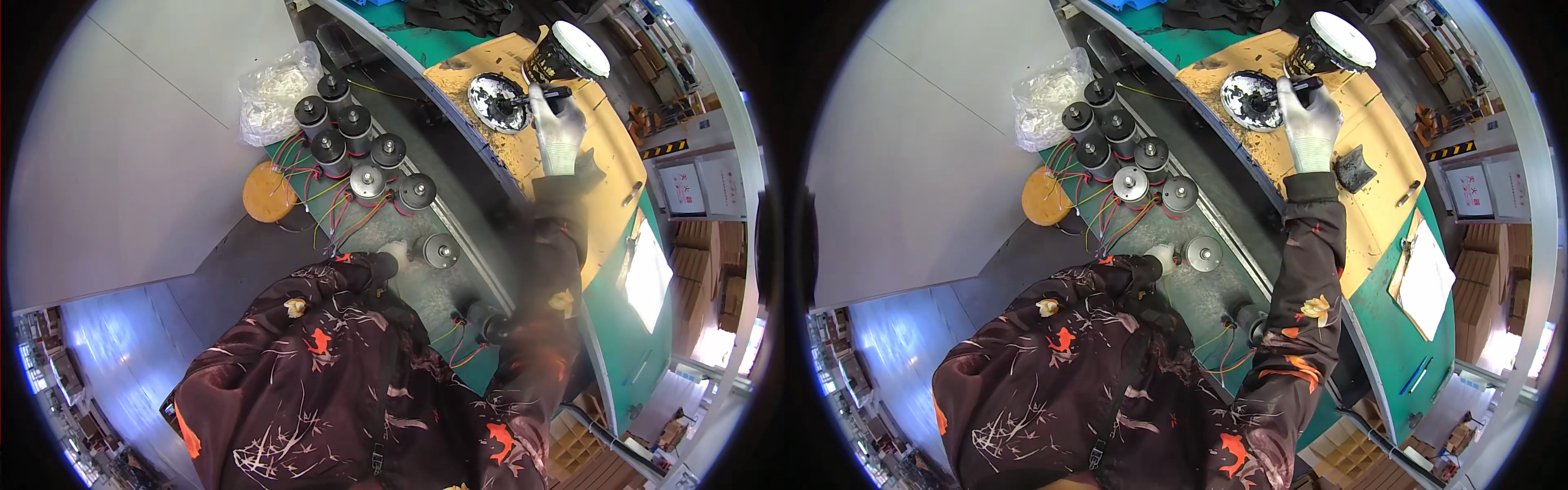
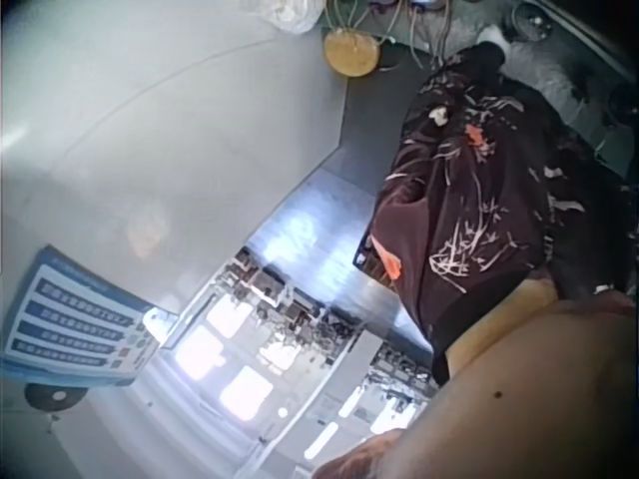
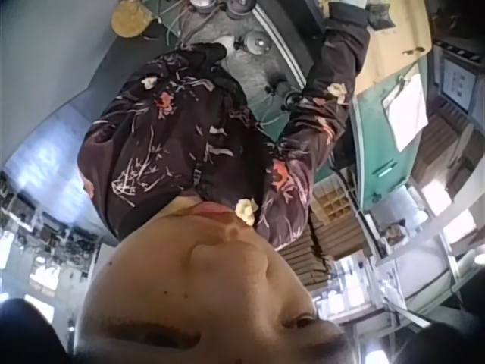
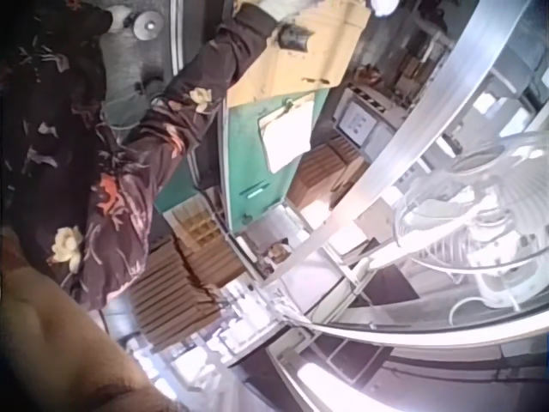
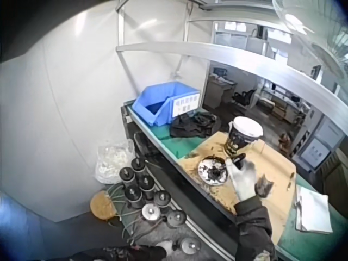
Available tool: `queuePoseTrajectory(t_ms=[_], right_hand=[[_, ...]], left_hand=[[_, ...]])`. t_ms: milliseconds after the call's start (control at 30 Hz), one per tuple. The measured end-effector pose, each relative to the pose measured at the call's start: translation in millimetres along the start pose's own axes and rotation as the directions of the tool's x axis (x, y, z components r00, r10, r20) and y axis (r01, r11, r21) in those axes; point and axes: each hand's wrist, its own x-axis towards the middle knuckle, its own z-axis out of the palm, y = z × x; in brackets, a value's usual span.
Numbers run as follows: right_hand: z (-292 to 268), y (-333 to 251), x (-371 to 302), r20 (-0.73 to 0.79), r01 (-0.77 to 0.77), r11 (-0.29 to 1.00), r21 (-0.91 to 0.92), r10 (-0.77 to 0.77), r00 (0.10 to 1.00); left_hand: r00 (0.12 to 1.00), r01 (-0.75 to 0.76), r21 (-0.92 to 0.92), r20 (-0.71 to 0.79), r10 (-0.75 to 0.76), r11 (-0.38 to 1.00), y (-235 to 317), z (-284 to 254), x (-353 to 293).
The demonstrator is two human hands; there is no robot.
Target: Transferring electronic components from a storage rack to a workbench and performing assembly tasks.
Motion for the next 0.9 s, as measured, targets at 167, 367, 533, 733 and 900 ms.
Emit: queuePoseTrajectory(t_ms=[167, 367, 533, 733, 900], right_hand=[[1, 2, -7, -0.07, 0.022, 0.998, -0.065, -0.027, 0.997], [-43, -16, -124, -0.164, 0.05, 0.991, 0.123, -0.03, 0.986], [-22, 57, -221, -0.105, -0.144, 0.988, 0.053, 0.149, 0.983], [-3, 82, -288, -0.125, -0.34, 0.938, 0.066, 0.346, 0.93], [2, 88, -306, -0.141, -0.439, 0.89, 0.124, 0.454, 0.88]], left_hand=[[0.973, 0.228, -0.042, 0.044, -0.226, 0.973, -32, -3, 1], [0.903, 0.328, -0.138, -0.246, -0.353, 0.935, -91, -21, -13], [0.857, 0.407, -0.132, -0.288, -0.428, 0.904, -129, -37, -32], [0.879, 0.417, -0.02, -0.244, -0.409, 0.909, -125, -44, -62], [0.867, 0.456, -0.031, -0.21, -0.452, 0.889, -134, -42, -60]])
